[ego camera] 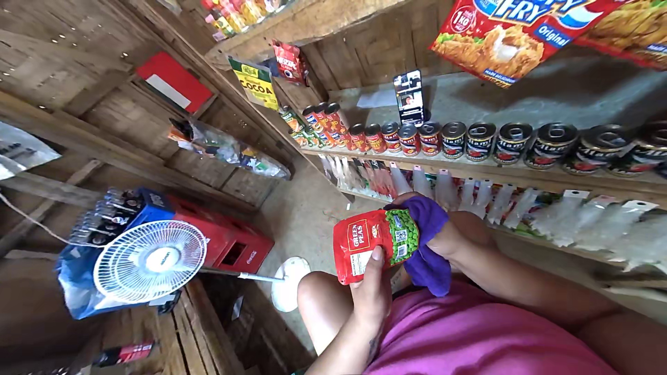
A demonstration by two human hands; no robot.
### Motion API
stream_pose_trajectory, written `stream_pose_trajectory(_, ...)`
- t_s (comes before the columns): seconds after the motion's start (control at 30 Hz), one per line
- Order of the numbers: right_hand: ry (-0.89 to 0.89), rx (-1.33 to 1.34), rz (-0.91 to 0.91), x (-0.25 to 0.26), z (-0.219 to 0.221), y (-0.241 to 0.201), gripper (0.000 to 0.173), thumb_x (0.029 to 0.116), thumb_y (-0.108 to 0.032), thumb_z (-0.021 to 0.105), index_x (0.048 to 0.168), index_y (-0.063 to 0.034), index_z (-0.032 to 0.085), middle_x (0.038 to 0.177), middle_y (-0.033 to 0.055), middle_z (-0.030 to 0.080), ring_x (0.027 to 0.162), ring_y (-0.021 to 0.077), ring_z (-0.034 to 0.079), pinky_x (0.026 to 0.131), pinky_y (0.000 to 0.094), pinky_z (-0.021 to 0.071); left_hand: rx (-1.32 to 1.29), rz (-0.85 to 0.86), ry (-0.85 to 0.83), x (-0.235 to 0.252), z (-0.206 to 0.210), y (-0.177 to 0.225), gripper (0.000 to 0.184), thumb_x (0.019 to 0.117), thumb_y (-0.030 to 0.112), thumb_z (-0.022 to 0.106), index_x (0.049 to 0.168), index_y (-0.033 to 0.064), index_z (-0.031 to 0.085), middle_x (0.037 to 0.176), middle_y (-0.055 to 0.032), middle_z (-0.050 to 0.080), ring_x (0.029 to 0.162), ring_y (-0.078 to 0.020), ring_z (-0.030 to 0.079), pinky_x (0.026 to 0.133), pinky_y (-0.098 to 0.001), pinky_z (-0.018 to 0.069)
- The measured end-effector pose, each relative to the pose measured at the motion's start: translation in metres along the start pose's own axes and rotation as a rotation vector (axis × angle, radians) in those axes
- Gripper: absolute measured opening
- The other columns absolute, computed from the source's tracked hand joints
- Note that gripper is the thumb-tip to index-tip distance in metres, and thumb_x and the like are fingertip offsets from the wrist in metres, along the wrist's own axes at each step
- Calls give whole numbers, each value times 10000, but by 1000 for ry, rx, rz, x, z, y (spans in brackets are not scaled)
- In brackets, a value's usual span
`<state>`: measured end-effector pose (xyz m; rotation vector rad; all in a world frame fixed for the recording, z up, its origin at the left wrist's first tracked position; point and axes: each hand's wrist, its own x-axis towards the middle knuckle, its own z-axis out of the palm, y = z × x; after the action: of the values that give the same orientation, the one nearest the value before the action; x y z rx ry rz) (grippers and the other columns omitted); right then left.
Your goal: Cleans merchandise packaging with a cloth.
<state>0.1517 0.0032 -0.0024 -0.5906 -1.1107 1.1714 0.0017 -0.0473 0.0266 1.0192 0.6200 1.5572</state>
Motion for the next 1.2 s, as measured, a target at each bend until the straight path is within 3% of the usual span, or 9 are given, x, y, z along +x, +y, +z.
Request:
stream_pose_trajectory(0.53, 46, -48, -85, -10, 3, -1, 306, 920, -23, 631, 1224, -56, 629, 1137, -36, 702, 1067, 11, 645, 972, 220, 537, 27, 37, 75, 0, 4, 5, 379, 939, 338, 722, 1183, 62, 636, 1042, -70, 745, 992, -167, 724, 905, -403, 602)
stream_pose_trajectory(0.77, 65, 29, -29, -11, 7, -11, 325, 845, 1, 716, 1146, -96, 641, 1016, -109, 708, 972, -56, 645, 906, 160, 541, 47, 37, 61, -3, 4, 2, 375, 944, 335, 716, 1185, 60, 637, 1046, -66, 744, 990, -158, 724, 906, -388, 602)
stream_pose_trajectory(0.97, -13, 114, 56, -7, 4, -3, 373, 826, 16, 725, 1178, -56, 623, 1043, -41, 712, 992, 2, 659, 915, 200, 552, 19, 29, 112, -3, 5, 0, 389, 920, 324, 742, 1174, 50, 635, 1029, -78, 745, 979, -171, 727, 899, -393, 604)
stream_pose_trajectory(1.03, -4, 101, 116, -8, 7, -10, 384, 806, 26, 739, 1159, -71, 623, 1012, -71, 705, 969, -28, 651, 898, 169, 545, 15, 29, 116, -4, 5, 0, 386, 919, 341, 740, 1166, 60, 646, 1027, -76, 747, 981, -169, 728, 904, -394, 603)
stream_pose_trajectory(1.2, -137, 207, 234, -4, 9, -24, 342, 869, 40, 670, 1197, -40, 615, 1037, -41, 715, 982, 0, 662, 900, 192, 556, -9, 60, 130, -5, 3, 0, 398, 932, 394, 714, 1173, 83, 652, 1039, -75, 747, 992, -174, 727, 898, -404, 605)
